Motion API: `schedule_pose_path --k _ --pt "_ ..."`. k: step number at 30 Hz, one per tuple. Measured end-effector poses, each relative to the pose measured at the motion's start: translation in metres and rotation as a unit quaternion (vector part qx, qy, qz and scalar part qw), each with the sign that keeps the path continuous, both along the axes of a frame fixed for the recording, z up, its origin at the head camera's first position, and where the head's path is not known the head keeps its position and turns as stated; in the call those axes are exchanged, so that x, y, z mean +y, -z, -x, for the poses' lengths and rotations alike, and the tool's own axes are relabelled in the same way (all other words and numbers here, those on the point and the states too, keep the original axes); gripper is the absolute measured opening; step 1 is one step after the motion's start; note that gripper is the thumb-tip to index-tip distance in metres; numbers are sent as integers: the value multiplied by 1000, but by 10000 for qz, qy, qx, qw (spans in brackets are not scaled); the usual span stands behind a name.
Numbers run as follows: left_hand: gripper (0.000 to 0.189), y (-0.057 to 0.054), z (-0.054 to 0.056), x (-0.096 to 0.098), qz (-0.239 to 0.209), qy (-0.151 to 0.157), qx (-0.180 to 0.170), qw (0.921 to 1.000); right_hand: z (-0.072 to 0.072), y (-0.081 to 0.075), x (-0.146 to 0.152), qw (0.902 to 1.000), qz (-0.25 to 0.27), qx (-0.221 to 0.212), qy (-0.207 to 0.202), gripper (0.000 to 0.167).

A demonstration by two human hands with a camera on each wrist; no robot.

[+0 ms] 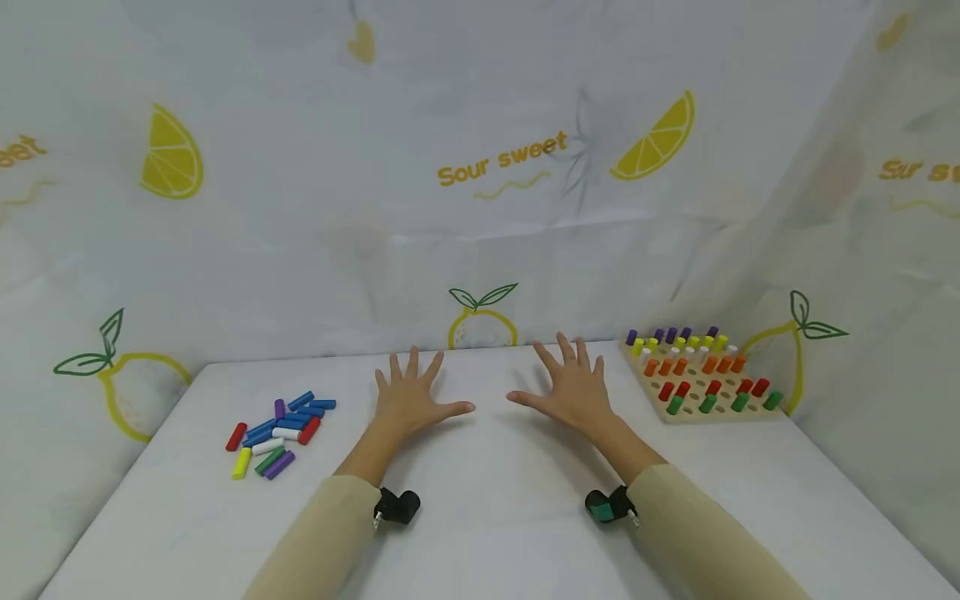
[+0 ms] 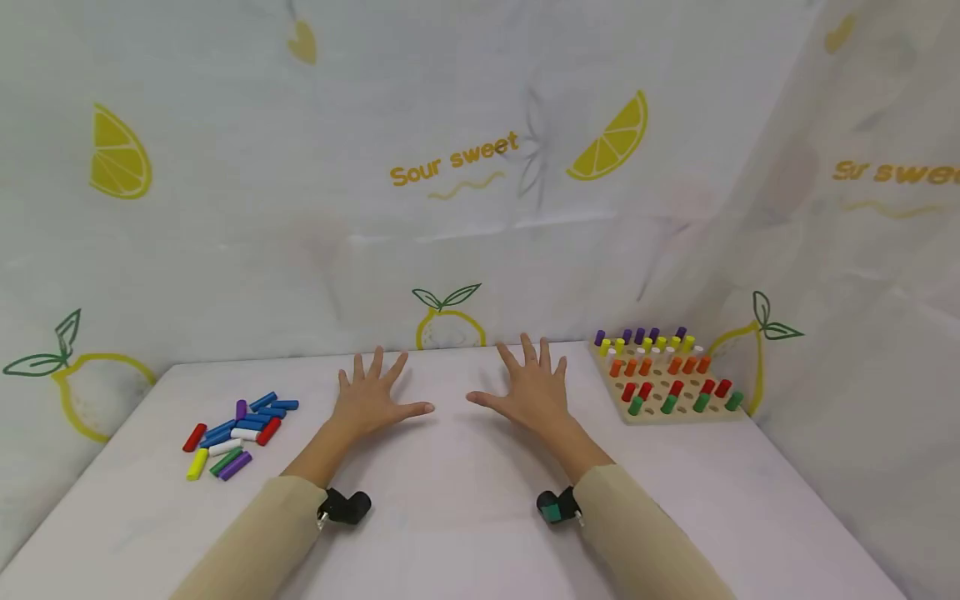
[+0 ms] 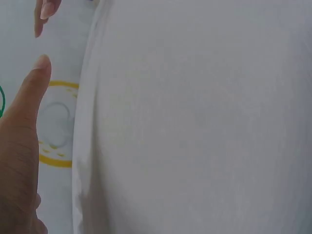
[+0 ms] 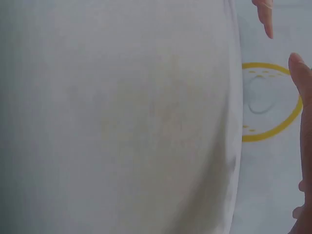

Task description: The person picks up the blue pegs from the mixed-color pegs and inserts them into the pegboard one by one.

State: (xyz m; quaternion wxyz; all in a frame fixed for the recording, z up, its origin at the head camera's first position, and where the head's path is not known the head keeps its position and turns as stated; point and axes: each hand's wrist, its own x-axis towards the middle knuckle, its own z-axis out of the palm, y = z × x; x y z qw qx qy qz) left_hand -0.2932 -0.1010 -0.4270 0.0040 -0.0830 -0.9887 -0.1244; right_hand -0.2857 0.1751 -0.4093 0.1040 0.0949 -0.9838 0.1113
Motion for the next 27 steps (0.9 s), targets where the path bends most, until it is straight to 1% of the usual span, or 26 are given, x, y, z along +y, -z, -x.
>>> schedule_pose_path --k 3,6,9,13,15,17,20,23,25,27 --pt "111 2 0 13 -181 155 124 9996 -6 -1 17 9989 154 442 -38 102" --pt "112 3 -1 31 -411 307 167 9985 -12 -3 37 9952 392 894 -83 99" --pt "113 4 -1 50 -653 411 266 9967 -17 -6 58 9881 680 1372 -120 97" --pt "108 5 -2 76 -1034 620 548 9912 -22 -12 85 9767 993 1898 -89 94" --pt "105 4 -3 90 -1156 778 647 9881 -25 -15 97 9722 1159 2033 -54 93" --pt "103 3 -4 103 -1159 932 750 9860 -29 -18 109 9697 1261 2090 70 92" --pt "98 1 -6 124 -1082 1121 871 9839 -36 -19 127 9672 1414 2074 391 88" --pt "93 -1 -9 146 -1084 1271 921 9816 -43 -16 146 9613 1640 2060 815 83" --pt "90 -2 -11 159 -1123 1323 894 9808 -45 -13 157 9554 1836 2064 1042 80" --pt "88 -1 -12 172 -1192 1343 855 9800 -46 -9 167 9482 1979 2170 1212 77"
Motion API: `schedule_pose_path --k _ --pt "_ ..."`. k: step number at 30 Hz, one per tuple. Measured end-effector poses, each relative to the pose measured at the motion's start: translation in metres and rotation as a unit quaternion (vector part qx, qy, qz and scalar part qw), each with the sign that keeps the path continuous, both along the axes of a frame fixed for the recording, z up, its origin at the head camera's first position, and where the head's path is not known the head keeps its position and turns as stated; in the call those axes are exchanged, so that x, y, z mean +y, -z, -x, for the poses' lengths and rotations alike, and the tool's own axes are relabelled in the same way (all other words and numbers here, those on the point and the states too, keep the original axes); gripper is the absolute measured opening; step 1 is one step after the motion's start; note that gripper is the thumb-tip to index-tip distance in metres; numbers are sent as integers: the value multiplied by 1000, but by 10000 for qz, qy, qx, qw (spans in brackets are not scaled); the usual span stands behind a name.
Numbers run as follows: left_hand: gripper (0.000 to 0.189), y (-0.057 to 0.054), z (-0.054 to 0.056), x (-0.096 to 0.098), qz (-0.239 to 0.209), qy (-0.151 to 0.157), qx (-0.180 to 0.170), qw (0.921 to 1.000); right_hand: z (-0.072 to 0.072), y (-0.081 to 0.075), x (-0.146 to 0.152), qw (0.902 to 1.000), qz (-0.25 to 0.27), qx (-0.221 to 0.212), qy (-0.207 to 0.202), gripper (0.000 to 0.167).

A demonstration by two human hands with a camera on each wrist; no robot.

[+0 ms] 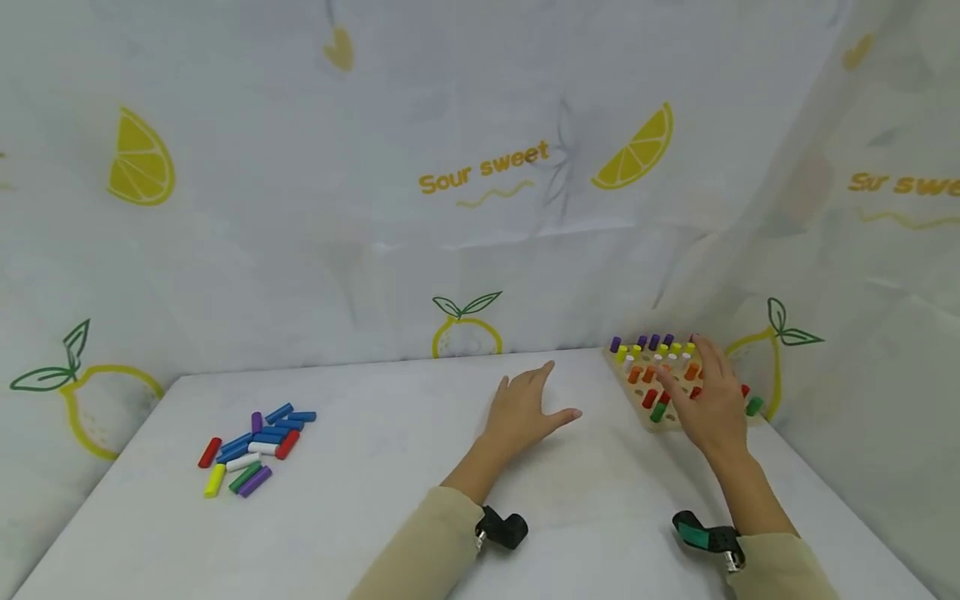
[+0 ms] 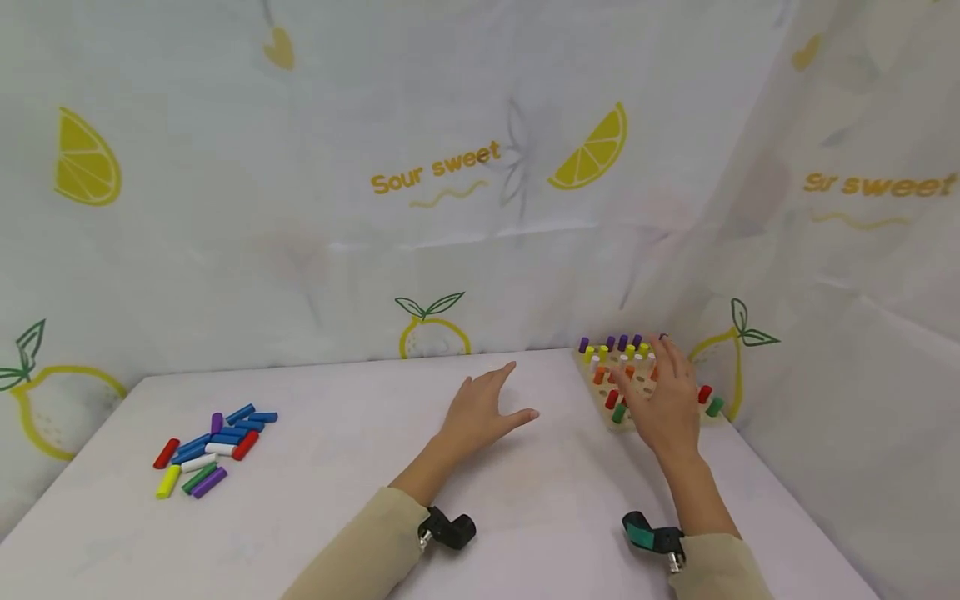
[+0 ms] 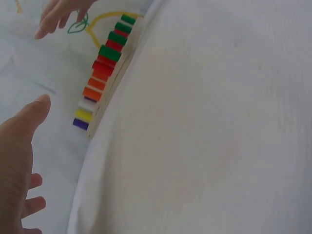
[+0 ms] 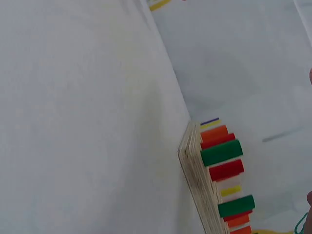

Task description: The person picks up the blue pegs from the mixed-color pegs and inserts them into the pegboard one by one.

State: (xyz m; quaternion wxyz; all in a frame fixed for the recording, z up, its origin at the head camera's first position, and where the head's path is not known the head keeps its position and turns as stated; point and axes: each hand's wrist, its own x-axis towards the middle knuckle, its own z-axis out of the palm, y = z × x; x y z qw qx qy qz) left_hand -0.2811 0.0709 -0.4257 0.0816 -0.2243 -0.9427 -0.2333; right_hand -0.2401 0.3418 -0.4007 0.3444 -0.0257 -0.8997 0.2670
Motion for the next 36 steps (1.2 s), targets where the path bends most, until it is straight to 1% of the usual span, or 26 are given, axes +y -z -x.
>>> schedule_pose_path --k 2,4,8,9,11,14,16,19,21,24,26,29,33,36 --pt "87 2 -2 15 -114 30 -36 9999 -1 3 11 9996 114 141 196 73" --pt "84 4 -4 29 -248 23 -95 9996 -1 6 20 9983 252 404 348 69" --pt "76 5 -10 50 -705 33 -178 9973 0 16 37 9920 596 966 559 60" --pt "72 5 -11 54 -821 26 -172 9965 0 19 41 9909 654 1010 600 58" --pt "67 7 -12 61 -1017 23 -149 9947 1 28 46 9896 780 964 727 56" --pt "63 11 -11 70 -1260 -23 -201 9918 0 38 52 9885 1006 602 949 58" --pt "63 14 -11 78 -1424 -53 -376 9891 -1 42 55 9867 1184 322 1071 60" --pt "62 17 -14 91 -1734 -91 -670 9825 -4 45 59 9814 1520 -202 1157 65" --pt "60 19 -18 101 -1933 -177 -843 9773 -7 47 60 9755 1763 -563 1187 68" --pt "61 20 -24 115 -2104 -312 -941 9726 -9 50 63 9631 2138 -1020 1274 73" --pt "61 20 -27 123 -2120 -343 -927 9723 -9 50 65 9572 2271 -1217 1321 77" --pt "64 20 -30 133 -1941 -240 -878 9767 -7 50 69 9539 2232 -1478 1357 78" --pt "67 22 -34 141 -1653 -64 -895 9822 -6 52 74 9533 2151 -1611 1382 75" --pt "70 26 -35 144 -1487 -3 -918 9846 -7 52 76 9512 2198 -1596 1466 73"
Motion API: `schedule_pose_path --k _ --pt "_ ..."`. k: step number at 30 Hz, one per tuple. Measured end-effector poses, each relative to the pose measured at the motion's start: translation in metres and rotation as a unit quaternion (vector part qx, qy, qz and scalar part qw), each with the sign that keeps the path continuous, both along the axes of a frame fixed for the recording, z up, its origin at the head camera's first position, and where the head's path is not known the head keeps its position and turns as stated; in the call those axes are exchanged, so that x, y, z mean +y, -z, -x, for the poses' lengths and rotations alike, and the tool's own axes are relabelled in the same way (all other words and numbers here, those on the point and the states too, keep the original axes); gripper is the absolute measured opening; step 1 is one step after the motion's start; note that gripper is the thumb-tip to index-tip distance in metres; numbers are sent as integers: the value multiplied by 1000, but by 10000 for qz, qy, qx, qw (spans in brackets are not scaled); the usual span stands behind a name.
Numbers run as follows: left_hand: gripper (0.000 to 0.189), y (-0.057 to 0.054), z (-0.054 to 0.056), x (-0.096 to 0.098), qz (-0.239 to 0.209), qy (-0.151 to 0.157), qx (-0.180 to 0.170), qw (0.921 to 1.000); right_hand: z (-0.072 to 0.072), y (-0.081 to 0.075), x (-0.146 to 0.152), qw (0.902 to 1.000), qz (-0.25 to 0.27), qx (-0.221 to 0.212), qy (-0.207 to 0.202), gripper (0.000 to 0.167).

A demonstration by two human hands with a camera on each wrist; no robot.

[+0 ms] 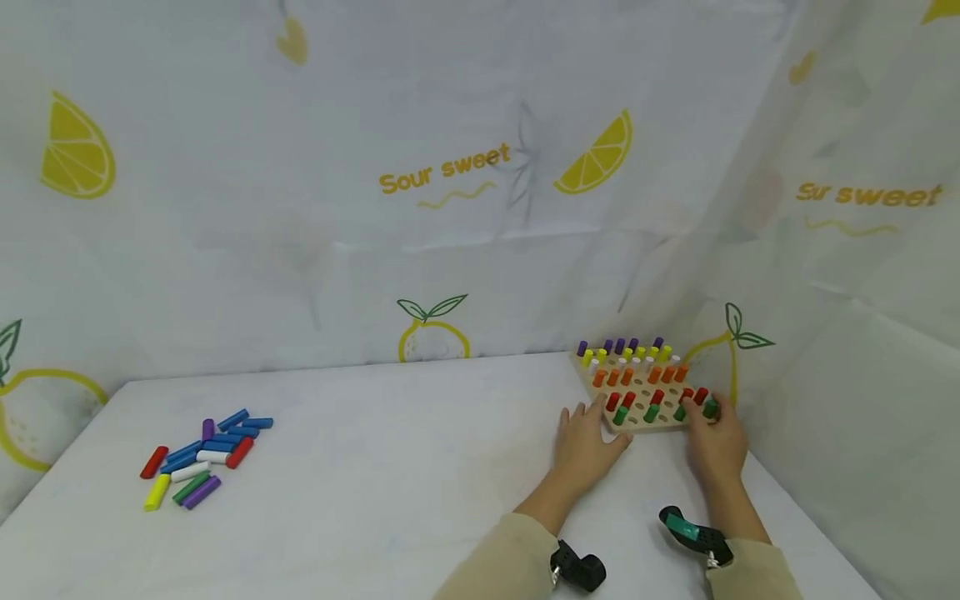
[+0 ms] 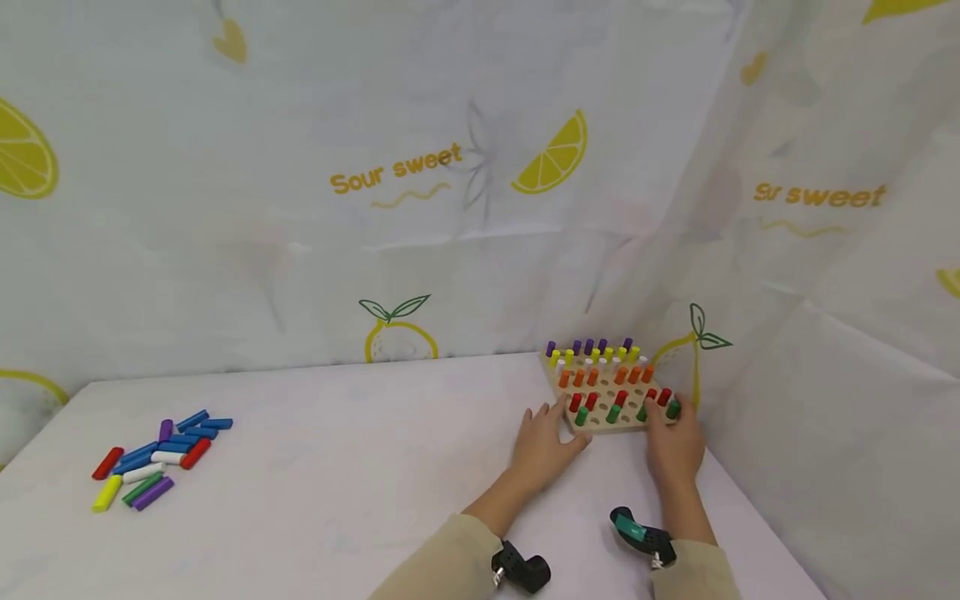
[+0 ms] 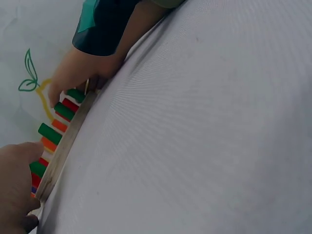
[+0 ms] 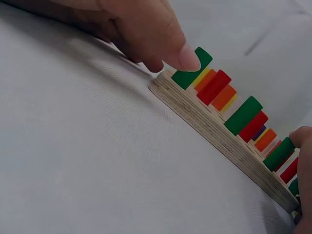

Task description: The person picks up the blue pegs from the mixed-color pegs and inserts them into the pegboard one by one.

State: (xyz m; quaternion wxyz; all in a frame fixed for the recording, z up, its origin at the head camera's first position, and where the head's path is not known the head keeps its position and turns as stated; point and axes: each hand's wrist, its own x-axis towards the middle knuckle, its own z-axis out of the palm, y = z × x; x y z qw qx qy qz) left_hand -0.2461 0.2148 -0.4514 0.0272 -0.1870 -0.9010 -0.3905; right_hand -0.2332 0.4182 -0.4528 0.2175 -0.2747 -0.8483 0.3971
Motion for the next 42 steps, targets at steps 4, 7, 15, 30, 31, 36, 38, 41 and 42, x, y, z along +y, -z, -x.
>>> schedule_pose_path --k 4,7,15,30,31,36,38,41,42 --pt "72 4 -1 -1 180 14 12 9998 0 0 -4 9998 51 -162 86 77" --pt "71 5 0 -3 366 33 153 9992 -1 -2 -8 9994 91 -307 104 79" --pt "69 5 -5 -8 908 269 484 9943 -6 -6 -11 9991 -45 -409 87 78" --pt "84 8 8 -13 17 24 -167 9999 1 2 -22 9981 -274 -517 -185 84" --pt "84 7 8 -14 -13 40 -193 9998 1 1 -23 9980 -259 -544 -197 85" --pt "85 7 6 -14 40 184 -212 9996 -2 -2 -24 9975 -267 -613 -206 84" --pt "86 8 5 -14 26 200 -246 9995 -4 -2 -23 9976 -318 -591 -193 84" --pt "87 8 2 -14 -29 167 -327 9993 -7 -2 -23 9975 -412 -521 -221 83" --pt "87 9 1 -14 -28 162 -319 9994 -7 -2 -22 9975 -453 -493 -228 83"
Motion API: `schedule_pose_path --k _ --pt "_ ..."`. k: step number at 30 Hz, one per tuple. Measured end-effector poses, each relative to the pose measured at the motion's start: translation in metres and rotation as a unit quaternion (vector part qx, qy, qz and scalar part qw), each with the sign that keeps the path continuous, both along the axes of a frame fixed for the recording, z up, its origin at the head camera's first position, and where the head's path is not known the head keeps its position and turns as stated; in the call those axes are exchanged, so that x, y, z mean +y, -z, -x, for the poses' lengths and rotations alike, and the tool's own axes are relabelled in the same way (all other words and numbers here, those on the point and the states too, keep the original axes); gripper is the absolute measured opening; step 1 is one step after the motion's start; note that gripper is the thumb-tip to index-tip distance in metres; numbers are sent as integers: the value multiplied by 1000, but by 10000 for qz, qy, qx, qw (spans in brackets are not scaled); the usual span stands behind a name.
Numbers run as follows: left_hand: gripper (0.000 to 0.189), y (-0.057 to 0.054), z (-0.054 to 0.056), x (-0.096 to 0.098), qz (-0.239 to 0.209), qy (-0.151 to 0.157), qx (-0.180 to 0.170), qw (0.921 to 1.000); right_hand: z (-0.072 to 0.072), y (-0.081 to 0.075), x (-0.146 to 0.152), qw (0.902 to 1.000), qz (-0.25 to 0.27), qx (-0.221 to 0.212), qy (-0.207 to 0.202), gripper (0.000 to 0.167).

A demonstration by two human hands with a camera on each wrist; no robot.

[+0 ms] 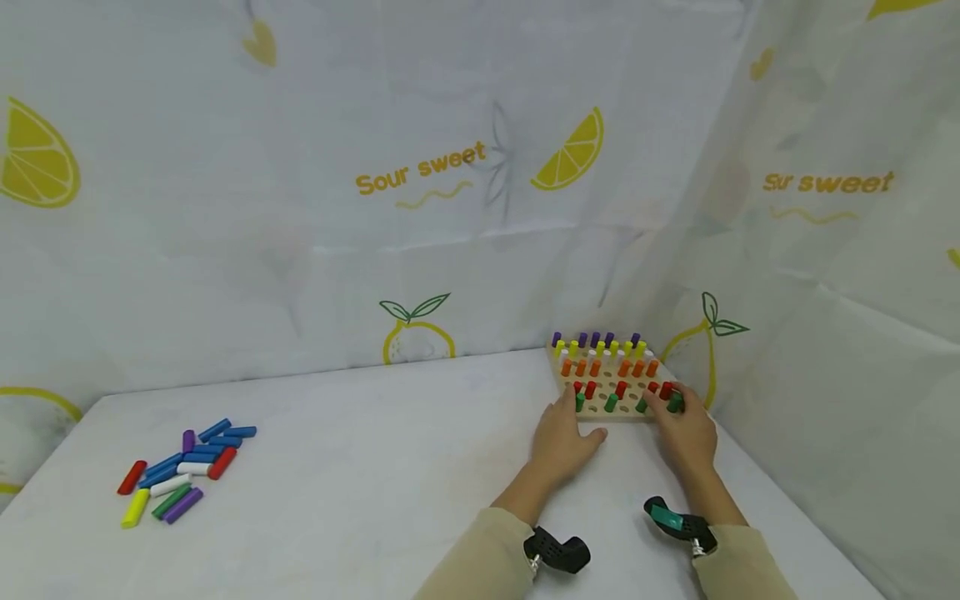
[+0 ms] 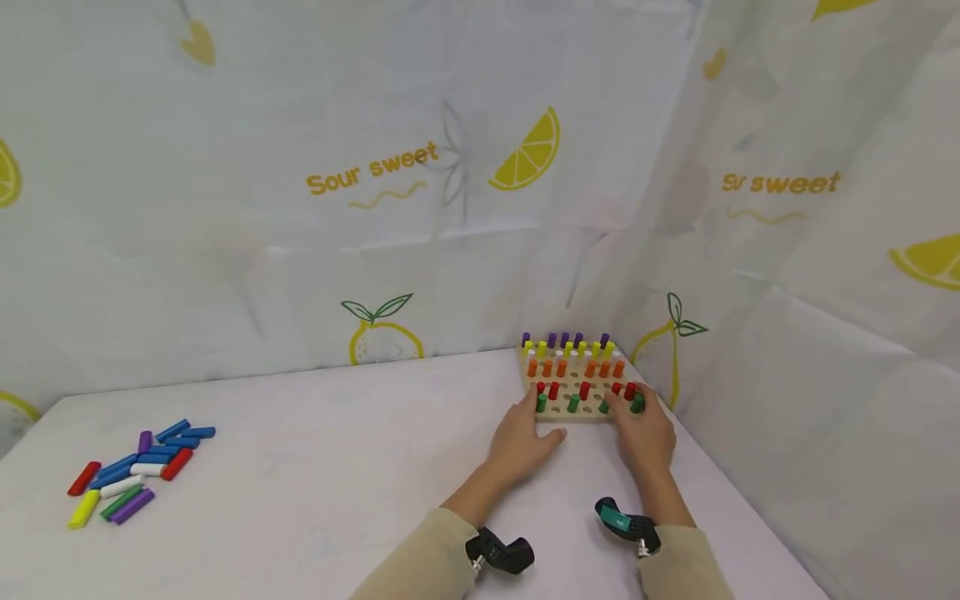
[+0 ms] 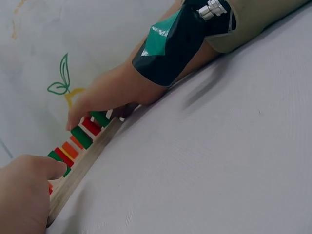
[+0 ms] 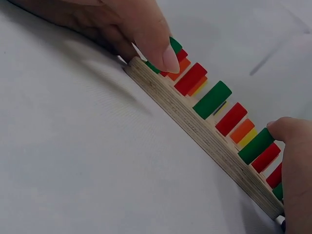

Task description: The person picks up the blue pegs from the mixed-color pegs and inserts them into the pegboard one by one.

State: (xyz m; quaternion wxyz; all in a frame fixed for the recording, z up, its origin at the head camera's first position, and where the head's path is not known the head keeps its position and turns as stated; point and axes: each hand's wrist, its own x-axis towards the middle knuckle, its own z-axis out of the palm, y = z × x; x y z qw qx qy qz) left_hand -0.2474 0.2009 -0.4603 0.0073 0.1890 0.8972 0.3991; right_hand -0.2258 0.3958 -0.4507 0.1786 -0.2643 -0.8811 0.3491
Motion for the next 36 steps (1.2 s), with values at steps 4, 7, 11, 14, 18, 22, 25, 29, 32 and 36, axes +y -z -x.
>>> schedule_pose_path --k 4,7,11,14,18,22,25,29,32,36 --pt "86 1 -3 -8 52 -72 33 10000 -1 0 -6 9998 -75 112 -145 80" --pt "84 1 -6 -15 39 -146 76 9999 -1 0 -12 9992 -114 239 -295 78" --pt "83 1 -10 -26 -37 -205 89 9997 -2 0 -21 9983 -165 287 -483 78" --pt "82 2 -12 -35 -32 -195 78 9998 -4 0 -28 9981 -145 265 -543 77" --pt "79 4 -14 -46 -62 -158 143 9998 -4 0 -35 9975 -138 349 -598 76" --pt "77 2 -17 -59 -153 -117 230 9995 -3 -1 -43 9966 -100 409 -703 75" --pt "75 2 -19 -69 -204 -127 232 9994 -3 0 -49 9959 -49 396 -815 76" --pt "73 5 -20 -82 -327 -172 180 9992 -2 0 -58 9942 -31 437 -981 76" --pt "72 6 -20 -94 -424 -171 183 9988 -3 -1 -66 9929 8 469 -1098 76" --pt "72 8 -22 -111 -403 -194 171 9989 -5 -2 -79 9904 106 389 -1325 77"
